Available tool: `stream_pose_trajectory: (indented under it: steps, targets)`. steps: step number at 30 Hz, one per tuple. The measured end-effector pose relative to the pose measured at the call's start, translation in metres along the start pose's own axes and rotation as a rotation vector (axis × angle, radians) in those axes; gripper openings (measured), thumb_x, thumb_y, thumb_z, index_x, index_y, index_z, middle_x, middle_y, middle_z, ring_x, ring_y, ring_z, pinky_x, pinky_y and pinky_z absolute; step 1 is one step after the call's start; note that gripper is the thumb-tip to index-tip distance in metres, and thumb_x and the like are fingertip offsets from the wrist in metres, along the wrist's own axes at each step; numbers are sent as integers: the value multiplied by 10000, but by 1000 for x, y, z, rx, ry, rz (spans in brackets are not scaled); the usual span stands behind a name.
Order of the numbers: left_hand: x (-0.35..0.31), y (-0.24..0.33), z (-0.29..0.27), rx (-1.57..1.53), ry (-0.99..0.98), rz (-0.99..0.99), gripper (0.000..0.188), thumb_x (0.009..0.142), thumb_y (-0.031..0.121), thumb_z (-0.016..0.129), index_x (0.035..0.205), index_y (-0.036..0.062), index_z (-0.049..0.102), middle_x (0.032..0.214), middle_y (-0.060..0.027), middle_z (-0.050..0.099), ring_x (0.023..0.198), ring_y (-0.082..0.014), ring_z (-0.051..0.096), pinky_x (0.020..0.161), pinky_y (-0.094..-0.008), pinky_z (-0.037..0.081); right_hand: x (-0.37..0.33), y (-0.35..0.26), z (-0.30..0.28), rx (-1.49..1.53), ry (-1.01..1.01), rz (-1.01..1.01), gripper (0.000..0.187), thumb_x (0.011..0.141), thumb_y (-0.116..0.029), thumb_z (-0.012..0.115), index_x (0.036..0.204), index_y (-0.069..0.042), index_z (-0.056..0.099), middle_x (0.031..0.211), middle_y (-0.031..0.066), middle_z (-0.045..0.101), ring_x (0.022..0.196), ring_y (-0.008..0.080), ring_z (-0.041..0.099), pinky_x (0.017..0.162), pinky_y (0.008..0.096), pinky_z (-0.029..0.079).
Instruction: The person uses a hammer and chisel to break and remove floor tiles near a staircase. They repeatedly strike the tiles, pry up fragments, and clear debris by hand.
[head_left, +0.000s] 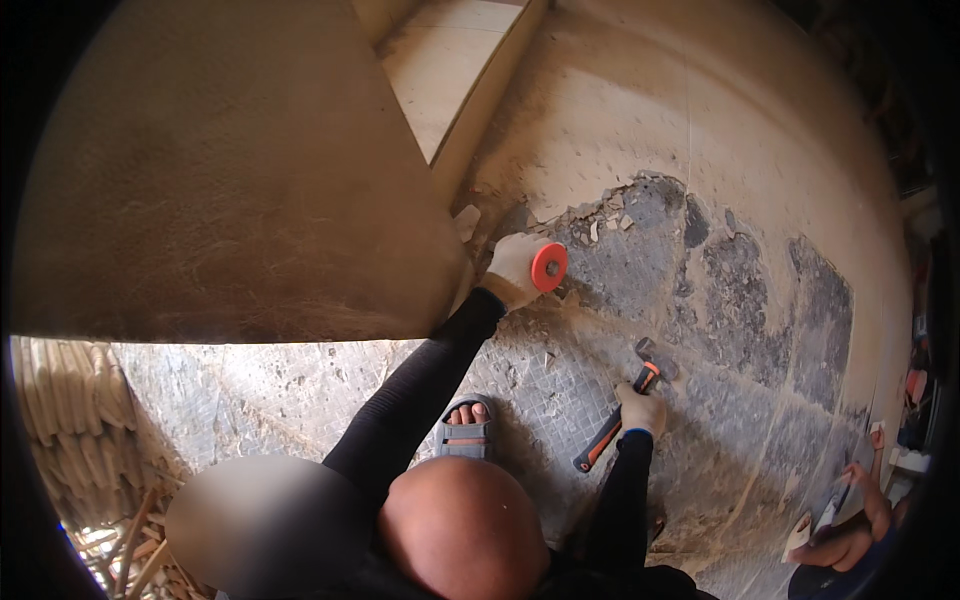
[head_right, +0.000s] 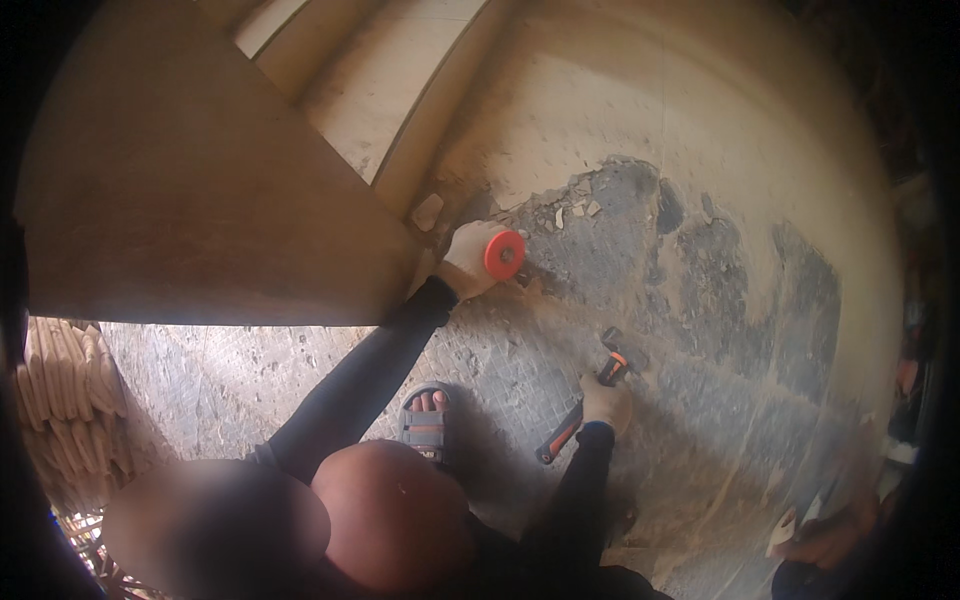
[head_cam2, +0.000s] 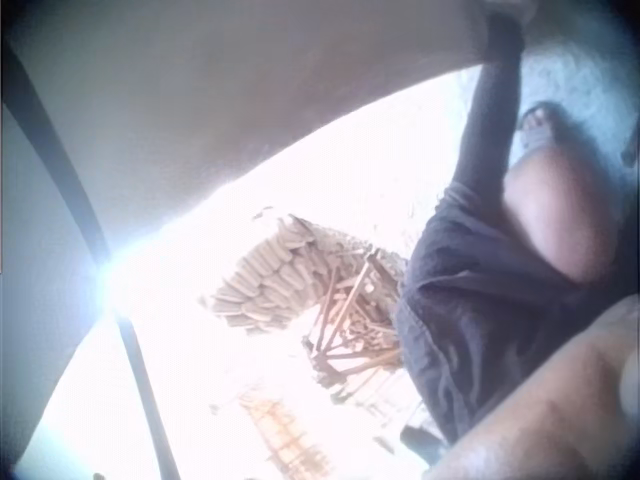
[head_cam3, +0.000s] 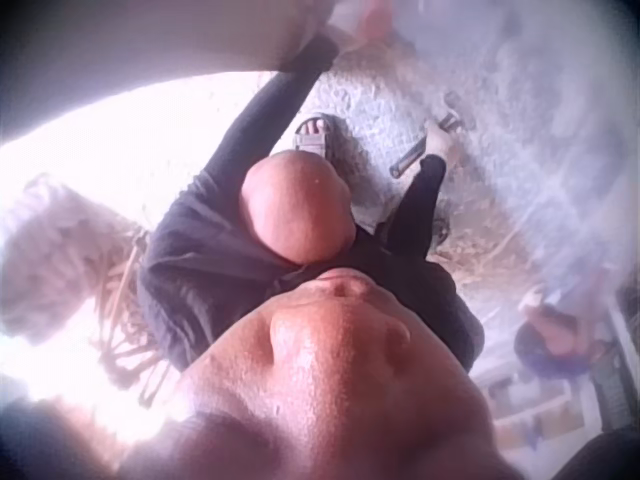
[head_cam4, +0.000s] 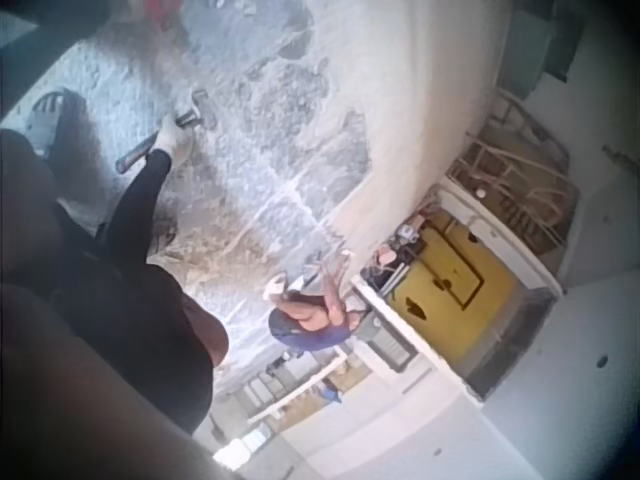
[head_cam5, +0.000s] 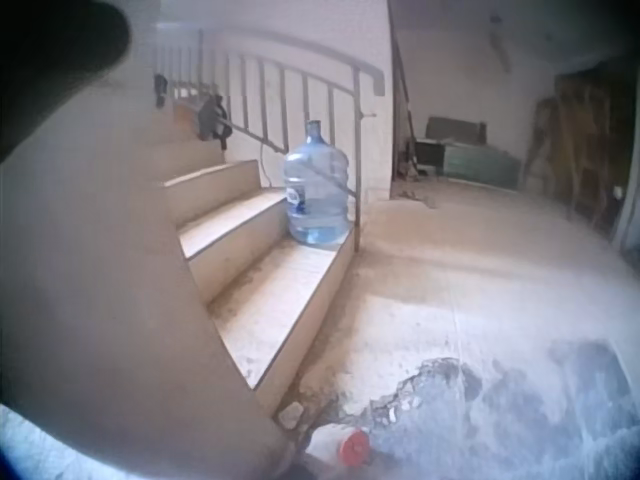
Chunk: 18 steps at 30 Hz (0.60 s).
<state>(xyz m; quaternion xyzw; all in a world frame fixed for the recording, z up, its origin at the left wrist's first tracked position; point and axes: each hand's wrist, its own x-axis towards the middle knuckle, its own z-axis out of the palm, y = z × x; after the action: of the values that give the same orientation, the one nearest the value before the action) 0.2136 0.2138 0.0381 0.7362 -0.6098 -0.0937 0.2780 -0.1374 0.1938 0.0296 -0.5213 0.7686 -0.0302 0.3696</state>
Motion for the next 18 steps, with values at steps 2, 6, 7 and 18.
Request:
stream_pose_trajectory:
  steps: [2,6,7,18]
  targets:
    - [1,1,1,-27,13,-29,218,901,219,747,1095,118,737,1104,-156,732,1062,-391,683,921,-508,546,-2,-10,9,807,-101,415,328,921,-362,827,1121,-109,765,920,53,720,770,226,700,752,410,607]
    - [1,1,0,-81,203,-42,230,955,248,717,1128,97,736,1149,-179,724,1099,-413,677,958,-508,547,-12,-35,14,1613,-431,535,225,1040,-314,740,971,-121,645,785,0,580,672,168,621,652,367,584]
    - [1,0,-1,-123,225,-75,235,965,251,708,1134,91,735,1157,-185,722,1114,-417,673,966,-509,545,-15,-42,13,1801,-644,563,234,1044,-312,740,978,-117,628,777,-8,566,663,160,612,644,354,578]
    - [0,6,3,-43,192,-94,184,956,176,660,1103,83,721,1092,-178,714,1075,-418,664,938,-517,539,-86,-137,-80,1131,164,-218,350,1058,-291,705,829,-149,482,676,-13,462,504,120,433,489,339,384]
